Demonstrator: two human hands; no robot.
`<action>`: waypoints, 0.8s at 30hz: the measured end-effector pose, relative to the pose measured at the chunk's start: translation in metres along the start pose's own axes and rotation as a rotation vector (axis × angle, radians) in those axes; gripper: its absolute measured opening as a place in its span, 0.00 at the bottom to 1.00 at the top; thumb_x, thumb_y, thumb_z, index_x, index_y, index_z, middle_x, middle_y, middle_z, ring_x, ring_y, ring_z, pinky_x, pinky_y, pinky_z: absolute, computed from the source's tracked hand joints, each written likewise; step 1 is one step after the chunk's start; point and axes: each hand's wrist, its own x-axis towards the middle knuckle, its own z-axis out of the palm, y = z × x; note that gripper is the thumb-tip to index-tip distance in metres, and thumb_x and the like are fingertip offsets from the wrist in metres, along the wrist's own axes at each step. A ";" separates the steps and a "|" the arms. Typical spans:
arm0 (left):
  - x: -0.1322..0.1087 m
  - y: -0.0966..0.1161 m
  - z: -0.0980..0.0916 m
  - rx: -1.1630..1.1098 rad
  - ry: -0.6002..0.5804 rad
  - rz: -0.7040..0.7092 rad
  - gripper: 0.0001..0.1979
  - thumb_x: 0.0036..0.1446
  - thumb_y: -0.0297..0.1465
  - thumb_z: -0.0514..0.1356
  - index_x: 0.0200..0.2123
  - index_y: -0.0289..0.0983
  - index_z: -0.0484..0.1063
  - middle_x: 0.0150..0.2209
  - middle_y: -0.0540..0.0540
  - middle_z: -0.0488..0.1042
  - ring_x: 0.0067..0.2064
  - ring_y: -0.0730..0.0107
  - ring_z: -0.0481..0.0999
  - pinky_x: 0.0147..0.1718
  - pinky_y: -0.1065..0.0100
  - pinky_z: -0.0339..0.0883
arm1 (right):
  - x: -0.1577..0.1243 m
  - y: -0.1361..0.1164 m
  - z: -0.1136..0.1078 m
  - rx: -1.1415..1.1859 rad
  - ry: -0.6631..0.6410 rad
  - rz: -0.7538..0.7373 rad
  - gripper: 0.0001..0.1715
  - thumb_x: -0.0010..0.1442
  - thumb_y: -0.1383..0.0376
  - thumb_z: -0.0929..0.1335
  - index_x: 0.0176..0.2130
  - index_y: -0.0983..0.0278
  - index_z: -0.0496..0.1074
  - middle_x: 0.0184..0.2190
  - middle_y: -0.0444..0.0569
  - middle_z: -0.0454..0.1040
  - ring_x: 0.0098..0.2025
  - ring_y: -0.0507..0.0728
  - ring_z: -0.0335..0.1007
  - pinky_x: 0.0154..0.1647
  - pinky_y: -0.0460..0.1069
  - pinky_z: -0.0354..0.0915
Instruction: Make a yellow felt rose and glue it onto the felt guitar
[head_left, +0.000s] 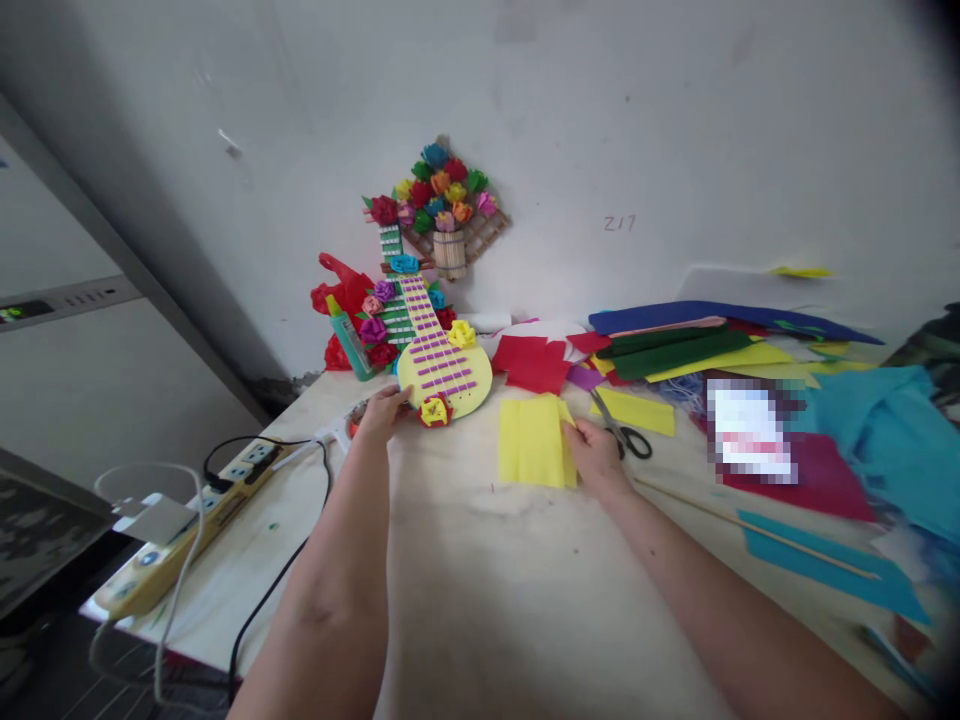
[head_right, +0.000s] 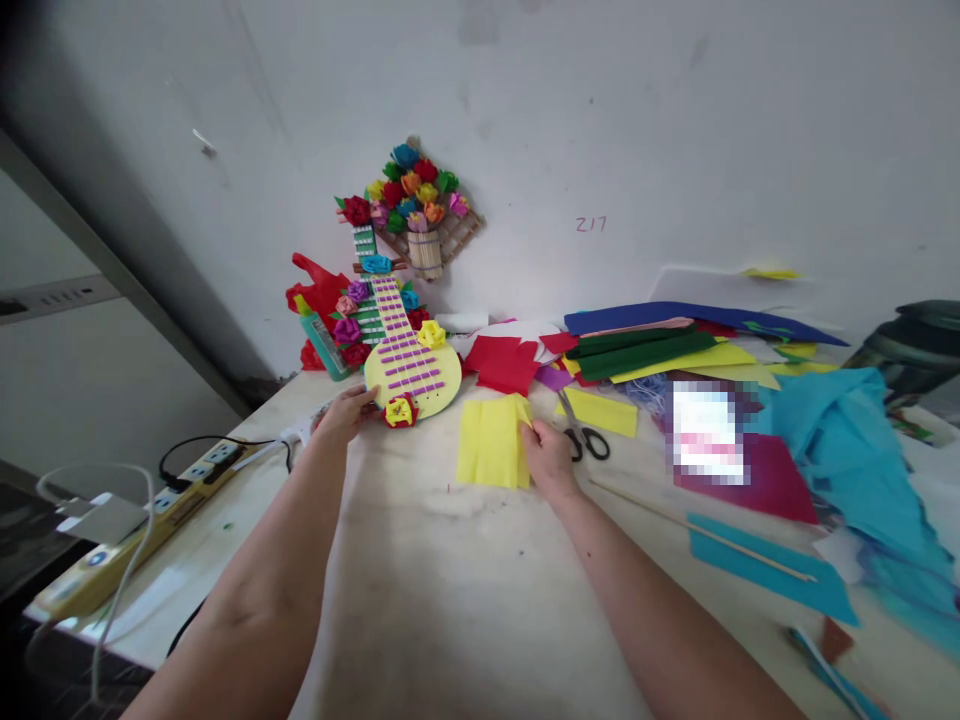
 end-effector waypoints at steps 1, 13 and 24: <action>0.000 -0.002 -0.002 -0.027 -0.016 0.015 0.15 0.36 0.29 0.65 0.32 0.33 0.70 0.28 0.46 0.74 0.26 0.72 0.72 0.24 0.72 0.67 | 0.000 0.000 0.000 -0.003 -0.002 0.006 0.18 0.52 0.55 0.58 0.18 0.63 0.58 0.14 0.41 0.55 0.20 0.50 0.51 0.21 0.46 0.49; 0.035 0.021 -0.009 -0.144 0.176 0.230 0.12 0.40 0.30 0.63 0.32 0.33 0.70 0.25 0.50 0.72 0.23 0.78 0.69 0.27 0.72 0.67 | -0.001 0.001 0.001 -0.010 -0.002 -0.001 0.19 0.52 0.54 0.59 0.18 0.63 0.56 0.13 0.40 0.54 0.20 0.50 0.51 0.21 0.45 0.50; 0.071 0.023 -0.017 -0.106 0.262 0.175 0.11 0.49 0.27 0.59 0.38 0.33 0.68 0.27 0.47 0.71 0.27 0.76 0.70 0.27 0.73 0.68 | -0.001 0.003 0.002 0.009 -0.022 0.030 0.19 0.53 0.54 0.59 0.19 0.63 0.59 0.14 0.40 0.54 0.20 0.50 0.51 0.20 0.45 0.50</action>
